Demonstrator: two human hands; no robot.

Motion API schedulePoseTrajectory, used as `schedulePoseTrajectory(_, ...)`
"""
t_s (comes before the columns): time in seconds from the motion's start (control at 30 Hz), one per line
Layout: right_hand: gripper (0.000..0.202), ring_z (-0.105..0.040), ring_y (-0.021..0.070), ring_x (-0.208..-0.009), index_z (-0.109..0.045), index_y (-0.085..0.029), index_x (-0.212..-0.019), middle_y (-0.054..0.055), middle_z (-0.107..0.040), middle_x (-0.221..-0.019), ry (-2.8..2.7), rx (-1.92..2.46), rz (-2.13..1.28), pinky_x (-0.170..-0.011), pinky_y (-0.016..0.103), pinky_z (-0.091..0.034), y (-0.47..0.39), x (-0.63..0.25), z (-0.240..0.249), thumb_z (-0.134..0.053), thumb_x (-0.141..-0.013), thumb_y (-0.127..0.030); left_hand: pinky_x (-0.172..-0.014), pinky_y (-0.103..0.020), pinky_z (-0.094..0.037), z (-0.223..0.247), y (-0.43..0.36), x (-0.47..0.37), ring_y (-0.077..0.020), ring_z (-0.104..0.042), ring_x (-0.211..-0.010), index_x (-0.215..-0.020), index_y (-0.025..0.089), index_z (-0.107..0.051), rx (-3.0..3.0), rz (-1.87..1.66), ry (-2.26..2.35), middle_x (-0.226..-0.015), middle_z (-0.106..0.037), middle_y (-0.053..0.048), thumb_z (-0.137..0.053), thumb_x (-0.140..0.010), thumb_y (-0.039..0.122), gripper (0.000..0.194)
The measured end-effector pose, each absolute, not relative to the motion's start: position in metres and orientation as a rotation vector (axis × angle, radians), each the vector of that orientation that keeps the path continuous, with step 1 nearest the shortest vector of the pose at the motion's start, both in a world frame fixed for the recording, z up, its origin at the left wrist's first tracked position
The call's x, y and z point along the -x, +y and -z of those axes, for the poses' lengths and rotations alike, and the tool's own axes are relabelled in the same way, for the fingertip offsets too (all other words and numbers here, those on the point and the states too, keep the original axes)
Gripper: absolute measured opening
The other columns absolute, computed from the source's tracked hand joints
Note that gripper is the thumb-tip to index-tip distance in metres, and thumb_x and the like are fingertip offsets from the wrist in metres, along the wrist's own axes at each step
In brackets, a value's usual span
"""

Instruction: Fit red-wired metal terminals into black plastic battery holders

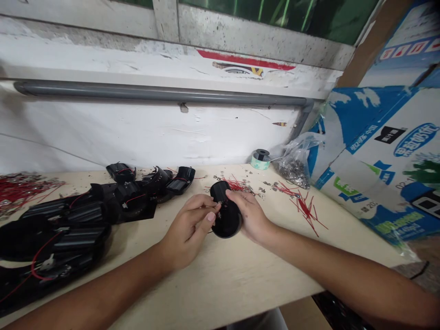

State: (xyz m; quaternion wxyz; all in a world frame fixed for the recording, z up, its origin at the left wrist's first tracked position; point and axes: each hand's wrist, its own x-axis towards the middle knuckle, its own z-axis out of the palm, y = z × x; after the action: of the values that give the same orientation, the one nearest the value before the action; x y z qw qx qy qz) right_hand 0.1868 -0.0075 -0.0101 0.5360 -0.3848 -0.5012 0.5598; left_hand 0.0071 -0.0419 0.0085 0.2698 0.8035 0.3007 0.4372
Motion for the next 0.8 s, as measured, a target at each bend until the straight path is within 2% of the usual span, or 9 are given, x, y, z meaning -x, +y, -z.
schedulePoseTrajectory(0.17, 0.043, -0.051, 0.0167, -0.060, -0.056, -0.018, -0.061, 0.001, -0.057, -0.061, -1.161, 0.892, -1.323, -0.057, 0.028, -0.039, -0.008, -0.187, 0.010, -0.073, -0.075, -0.055, -0.098, -0.043, -0.043, -0.009, -0.043, -0.007, -0.0251, -0.055, -0.106, -0.083, 0.018, -0.069, -2.299, -1.139, 0.814, -0.106, -0.060, -0.011, -0.040, -0.100, 0.026, 0.035)
schedulePoseTrajectory(0.33, 0.041, -0.044, 0.0131, -0.056, -0.054, -0.017, -0.061, -0.002, -0.051, -0.059, -1.111, 0.823, -1.354, -0.055, 0.026, -0.035, -0.006, -0.186, 0.012, -0.074, -0.078, -0.049, -0.098, -0.044, -0.042, -0.007, -0.043, -0.007, -0.0257, -0.055, -0.107, -0.108, 0.018, -0.070, -2.384, -1.158, 0.828, -0.110, -0.060, -0.012, -0.042, -0.099, 0.022, 0.030)
schedulePoseTrajectory(0.43, 0.042, -0.043, 0.0127, -0.054, -0.054, -0.018, -0.062, -0.002, -0.049, -0.058, -1.119, 0.836, -1.326, -0.053, 0.025, -0.035, -0.005, -0.185, 0.011, -0.072, -0.080, -0.051, -0.102, -0.044, -0.040, -0.003, -0.042, -0.006, -0.0255, -0.053, -0.115, -0.123, 0.021, -0.066, -2.275, -1.247, 0.850, -0.119, -0.058, -0.012, -0.040, -0.101, 0.024, 0.034)
schedulePoseTrajectory(0.57, 0.041, -0.050, 0.0151, -0.062, -0.062, -0.018, -0.071, 0.001, -0.058, -0.067, -1.256, 0.871, -1.230, -0.057, 0.026, -0.041, -0.010, -0.185, 0.003, -0.064, -0.086, -0.056, -0.105, -0.042, -0.040, 0.002, -0.039, -0.005, -0.0240, -0.052, -0.121, -0.129, 0.025, -0.059, -1.917, -1.363, 0.959, -0.131, -0.054, -0.010, -0.040, -0.102, 0.033, 0.034)
schedulePoseTrajectory(0.63, 0.042, -0.052, 0.0160, -0.067, -0.064, -0.017, -0.074, 0.002, -0.060, -0.071, -1.332, 0.861, -1.201, -0.060, 0.026, -0.042, -0.014, -0.184, -0.001, -0.062, -0.088, -0.057, -0.102, -0.041, -0.043, 0.003, -0.036, -0.005, -0.0232, -0.056, -0.116, -0.130, 0.023, -0.055, -1.727, -1.336, 0.992, -0.132, -0.056, -0.011, -0.045, -0.101, 0.039, 0.035)
schedulePoseTrajectory(0.8, 0.044, -0.048, 0.0146, -0.064, -0.062, -0.017, -0.074, 0.001, -0.056, -0.068, -1.373, 0.860, -1.179, -0.058, 0.025, -0.040, -0.013, -0.185, -0.001, -0.060, -0.089, -0.058, -0.083, -0.036, -0.053, 0.003, -0.033, -0.009, -0.0214, -0.063, -0.098, -0.129, 0.020, -0.054, -1.476, -1.214, 0.946, -0.122, -0.061, -0.012, -0.055, -0.094, 0.046, 0.043)
